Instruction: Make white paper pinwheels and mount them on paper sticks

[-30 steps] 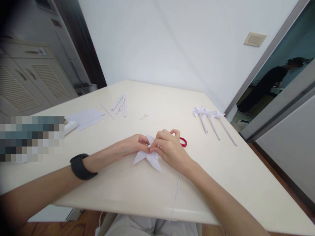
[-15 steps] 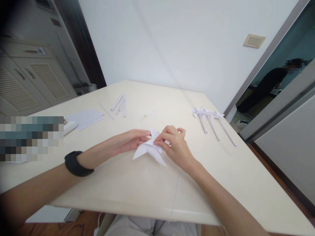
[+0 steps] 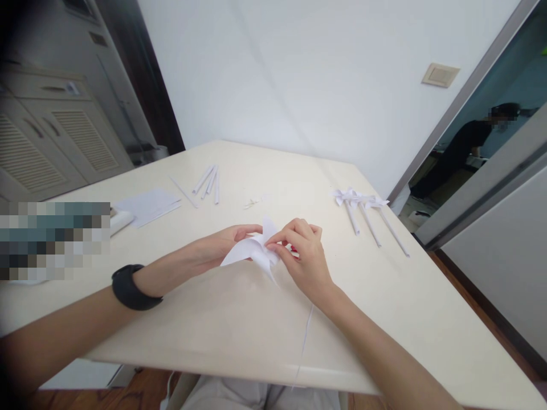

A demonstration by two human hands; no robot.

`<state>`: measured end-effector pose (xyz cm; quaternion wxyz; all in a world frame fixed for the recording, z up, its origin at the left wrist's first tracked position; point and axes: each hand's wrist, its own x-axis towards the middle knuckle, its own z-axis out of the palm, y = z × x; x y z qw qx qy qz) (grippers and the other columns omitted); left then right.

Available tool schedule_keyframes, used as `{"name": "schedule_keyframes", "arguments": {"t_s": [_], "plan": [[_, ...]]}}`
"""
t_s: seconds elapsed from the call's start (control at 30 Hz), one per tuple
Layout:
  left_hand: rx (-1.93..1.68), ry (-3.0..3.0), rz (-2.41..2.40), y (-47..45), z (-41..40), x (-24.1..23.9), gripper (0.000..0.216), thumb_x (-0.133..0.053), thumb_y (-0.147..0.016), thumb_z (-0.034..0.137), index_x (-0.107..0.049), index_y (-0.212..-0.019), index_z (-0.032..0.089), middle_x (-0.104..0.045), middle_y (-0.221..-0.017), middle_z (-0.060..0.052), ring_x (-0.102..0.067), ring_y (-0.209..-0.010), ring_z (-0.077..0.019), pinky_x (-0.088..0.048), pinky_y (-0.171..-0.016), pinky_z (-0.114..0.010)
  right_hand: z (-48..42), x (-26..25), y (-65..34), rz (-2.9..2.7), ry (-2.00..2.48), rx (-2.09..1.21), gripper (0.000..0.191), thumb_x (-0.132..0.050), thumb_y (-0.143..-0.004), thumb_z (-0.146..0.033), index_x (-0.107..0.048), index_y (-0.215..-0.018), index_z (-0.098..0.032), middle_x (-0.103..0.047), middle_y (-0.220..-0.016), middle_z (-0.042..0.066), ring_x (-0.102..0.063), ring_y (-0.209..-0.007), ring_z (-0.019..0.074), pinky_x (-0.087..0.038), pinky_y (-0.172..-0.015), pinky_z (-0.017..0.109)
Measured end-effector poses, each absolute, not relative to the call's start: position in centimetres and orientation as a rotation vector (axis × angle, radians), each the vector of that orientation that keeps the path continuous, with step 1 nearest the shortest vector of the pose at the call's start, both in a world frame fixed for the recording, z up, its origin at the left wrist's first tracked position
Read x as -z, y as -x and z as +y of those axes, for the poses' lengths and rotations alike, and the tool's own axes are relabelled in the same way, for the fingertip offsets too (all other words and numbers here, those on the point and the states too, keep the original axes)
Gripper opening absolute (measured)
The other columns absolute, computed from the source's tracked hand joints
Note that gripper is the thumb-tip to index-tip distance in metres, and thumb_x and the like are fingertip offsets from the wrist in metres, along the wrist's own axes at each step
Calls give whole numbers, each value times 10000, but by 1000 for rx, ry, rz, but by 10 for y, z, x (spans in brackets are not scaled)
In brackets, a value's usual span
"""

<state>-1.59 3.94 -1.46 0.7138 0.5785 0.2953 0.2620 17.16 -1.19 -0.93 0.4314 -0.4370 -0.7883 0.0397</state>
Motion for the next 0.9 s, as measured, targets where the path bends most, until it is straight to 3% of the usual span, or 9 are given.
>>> {"name": "schedule_keyframes", "arguments": {"t_s": [0.17,0.53,0.9], "plan": [[-644,-1388,714,16,40,11,324,-655,-696,221,-564,-1007,231,-653,-896,-17,-603,-889,-191,-435,-776,-294,-10,8,-173,-1952,1148,-123,63,-618,-822,-180,-646,-845,-231,-525,-796,-18,-542,-778,133,-298,-826,330],[-879,-1601,818,9,30,1,359,-660,-697,215,-495,-1015,200,-608,-782,5,-595,-727,-137,-466,-707,-273,-10,9,-173,-1963,1211,-115,95,-614,-805,-168,-556,-752,-222,-542,-794,-15,-537,-795,158,-310,-817,349],[-954,-1741,729,10,29,5,315,-616,-743,171,-479,-1025,203,-600,-798,6,-596,-765,-137,-476,-784,-294,-12,12,-167,-1930,1216,-144,162,-560,-807,-157,-472,-679,-204,-495,-721,-32,-516,-718,137,-313,-789,338]]}}
